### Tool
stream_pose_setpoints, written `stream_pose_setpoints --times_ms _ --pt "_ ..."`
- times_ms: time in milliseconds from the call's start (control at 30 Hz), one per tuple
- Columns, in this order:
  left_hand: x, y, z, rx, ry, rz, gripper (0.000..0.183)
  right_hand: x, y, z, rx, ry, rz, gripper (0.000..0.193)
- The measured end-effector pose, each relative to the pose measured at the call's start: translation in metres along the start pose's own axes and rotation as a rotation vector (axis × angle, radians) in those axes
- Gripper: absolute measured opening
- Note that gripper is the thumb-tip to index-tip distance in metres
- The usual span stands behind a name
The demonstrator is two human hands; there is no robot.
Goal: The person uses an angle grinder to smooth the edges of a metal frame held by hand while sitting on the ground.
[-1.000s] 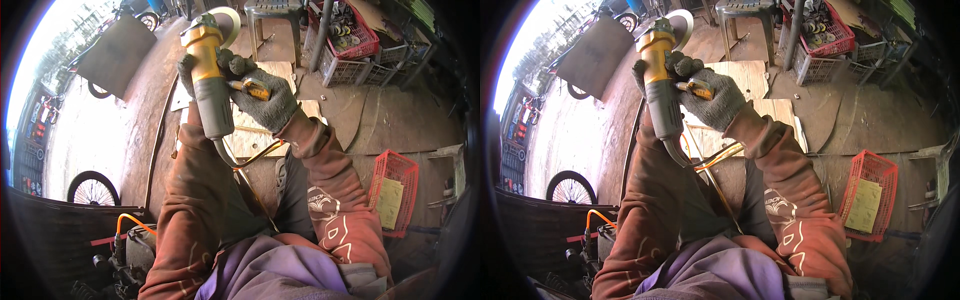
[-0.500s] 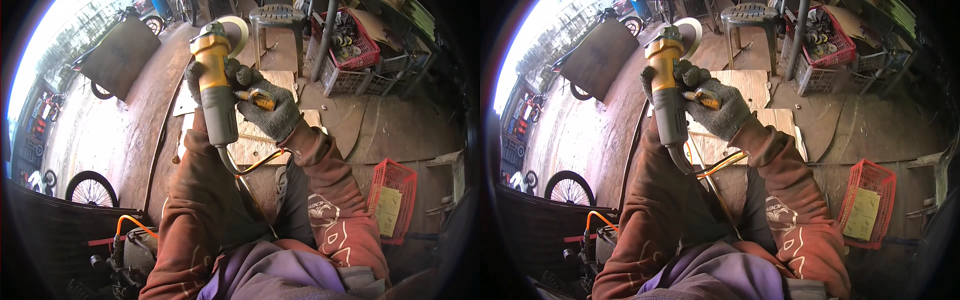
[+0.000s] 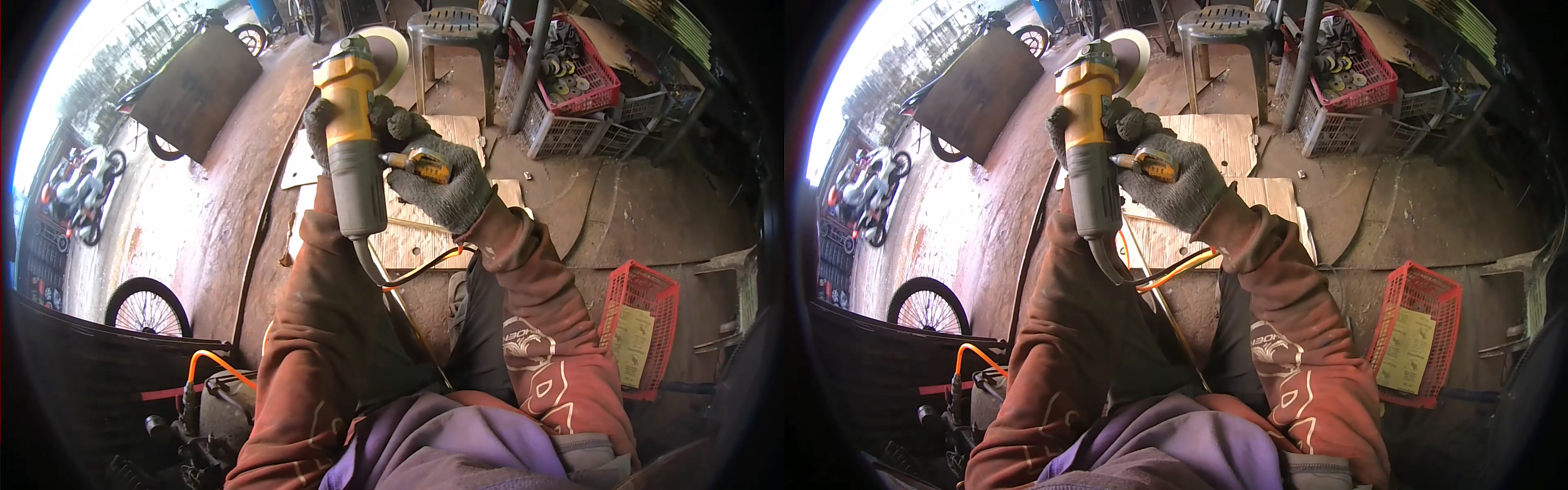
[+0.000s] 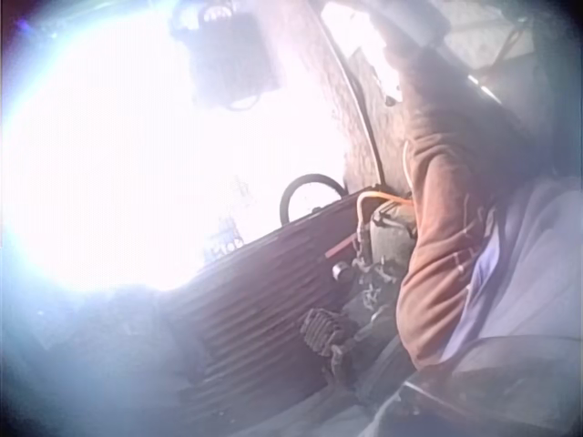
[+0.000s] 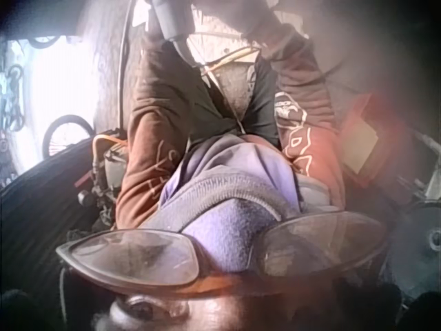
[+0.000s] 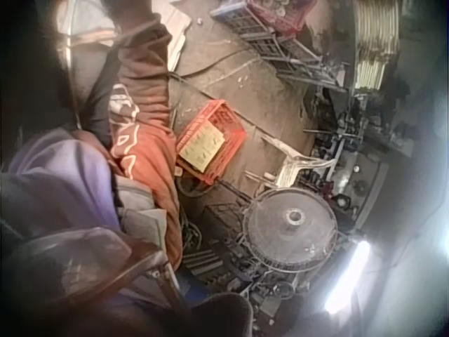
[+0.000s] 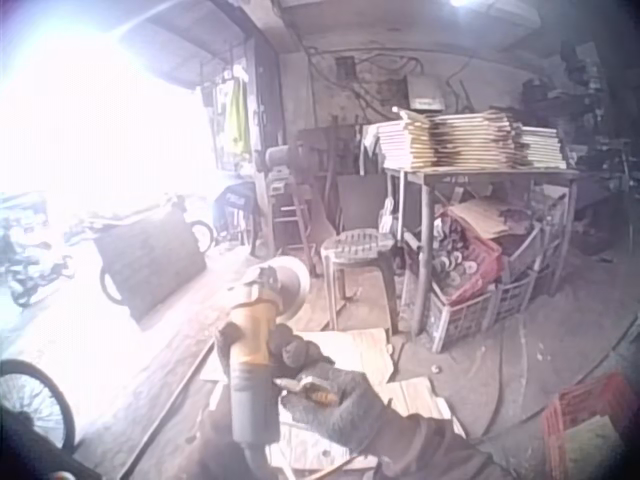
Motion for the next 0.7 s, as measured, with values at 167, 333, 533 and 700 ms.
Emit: stream_pose_setpoints --times_ms 167,333,533,700 --pt "-0.001 -0.001 -0.001 -0.071 0.094 0.031 0.079 -0.003 -0.002 0.0 0.028 0.047 -0.167 0.023" --pt "-0.001 0.0 -0.007 -0.036 0.134 0.04 0.08 0.001 0.002 -0.003 -0.002 0.05 0.002 0.021" --pt "0.003 -0.003 -0.019 -0.035 0.131 0.06 0.08 0.001 0.001 -0.002 -0.004 0.074 0.007 0.019" --pt "0.001 -0.007 -0.03 -0.091 0.194 0.043 0.084 0.002 0.001 -0.002 0.011 0.065 -0.001 0.026"
Point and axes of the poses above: each hand's wrist, its own y-axis away from the middle knuckle, its own z-axis out of the palm, x = y × z, the point moved 4 cm from there along -y, towards the middle knuckle, and after that the axes turned 12 degrees about -z, right-handed, at the moved point
